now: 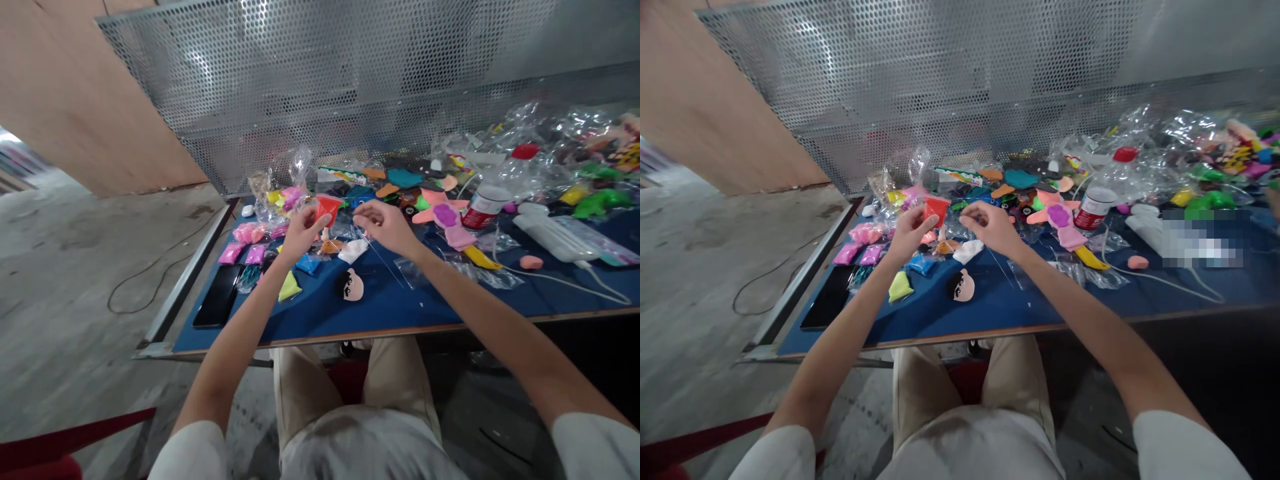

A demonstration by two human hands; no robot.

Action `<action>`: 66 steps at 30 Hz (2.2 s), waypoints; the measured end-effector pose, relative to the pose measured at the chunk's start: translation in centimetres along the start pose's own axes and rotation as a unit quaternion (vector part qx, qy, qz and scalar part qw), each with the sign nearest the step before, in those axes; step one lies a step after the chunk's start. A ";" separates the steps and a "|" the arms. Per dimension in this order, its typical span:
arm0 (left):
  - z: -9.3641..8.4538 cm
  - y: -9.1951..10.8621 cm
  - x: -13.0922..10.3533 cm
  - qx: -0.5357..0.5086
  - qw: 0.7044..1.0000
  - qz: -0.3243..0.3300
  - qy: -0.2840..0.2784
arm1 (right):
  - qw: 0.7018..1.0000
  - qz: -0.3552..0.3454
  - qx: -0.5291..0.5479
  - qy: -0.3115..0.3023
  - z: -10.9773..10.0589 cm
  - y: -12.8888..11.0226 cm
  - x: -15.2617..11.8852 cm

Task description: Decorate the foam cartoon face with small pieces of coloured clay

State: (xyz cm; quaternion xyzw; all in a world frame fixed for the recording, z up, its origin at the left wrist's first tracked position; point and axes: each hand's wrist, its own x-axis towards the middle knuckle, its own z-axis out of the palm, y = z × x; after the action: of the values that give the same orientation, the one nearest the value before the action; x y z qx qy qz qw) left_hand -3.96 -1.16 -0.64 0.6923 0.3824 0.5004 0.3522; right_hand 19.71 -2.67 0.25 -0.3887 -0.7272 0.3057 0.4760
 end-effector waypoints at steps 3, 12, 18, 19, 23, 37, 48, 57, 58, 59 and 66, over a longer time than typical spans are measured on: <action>0.4 -0.2 -0.5 0.040 0.999 0.011 -0.022 | 0.998 -0.044 -0.008 0.045 1.2 0.1 1.7; 0.8 -0.6 -1.5 0.146 0.988 0.020 -0.040 | 0.996 -0.064 -0.034 0.055 4.1 1.6 2.1; 1.8 0.1 -1.6 0.180 0.983 0.042 -0.021 | 0.982 -0.132 -0.102 0.083 4.8 1.6 1.3; 1.8 0.1 -1.7 0.187 0.981 0.051 -0.014 | 0.978 -0.147 -0.113 0.092 4.7 1.8 1.3; 1.7 -0.3 -1.8 0.208 0.975 0.069 0.032 | 0.942 -0.222 -0.233 0.099 4.0 2.5 1.1; 2.0 0.0 -2.4 0.185 0.980 0.050 0.054 | 0.913 -0.268 -0.300 0.069 3.8 3.1 1.1; 3.1 0.2 -2.9 0.122 0.991 0.040 0.047 | 0.919 -0.243 -0.299 0.088 3.8 3.1 0.4; 3.2 -0.5 -3.0 0.152 0.987 0.037 0.046 | 0.912 -0.250 -0.312 0.092 4.2 3.2 0.1; 3.2 -0.6 -3.0 0.152 0.987 0.036 0.046 | 0.910 -0.253 -0.315 0.095 4.3 3.3 0.1; 3.2 -0.6 -3.0 0.152 0.987 0.035 0.045 | 0.907 -0.256 -0.319 0.099 4.3 3.4 0.1; 3.1 -0.9 -3.0 0.161 0.984 0.050 0.051 | 0.883 -0.279 -0.355 0.128 4.7 4.3 0.2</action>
State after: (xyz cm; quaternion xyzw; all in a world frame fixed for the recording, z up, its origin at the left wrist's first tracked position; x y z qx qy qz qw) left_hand -1.73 -3.73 -3.43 0.7323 0.4400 0.4837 0.1904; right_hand 16.47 -0.60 -4.84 -0.3482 -0.7981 -0.1712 0.4609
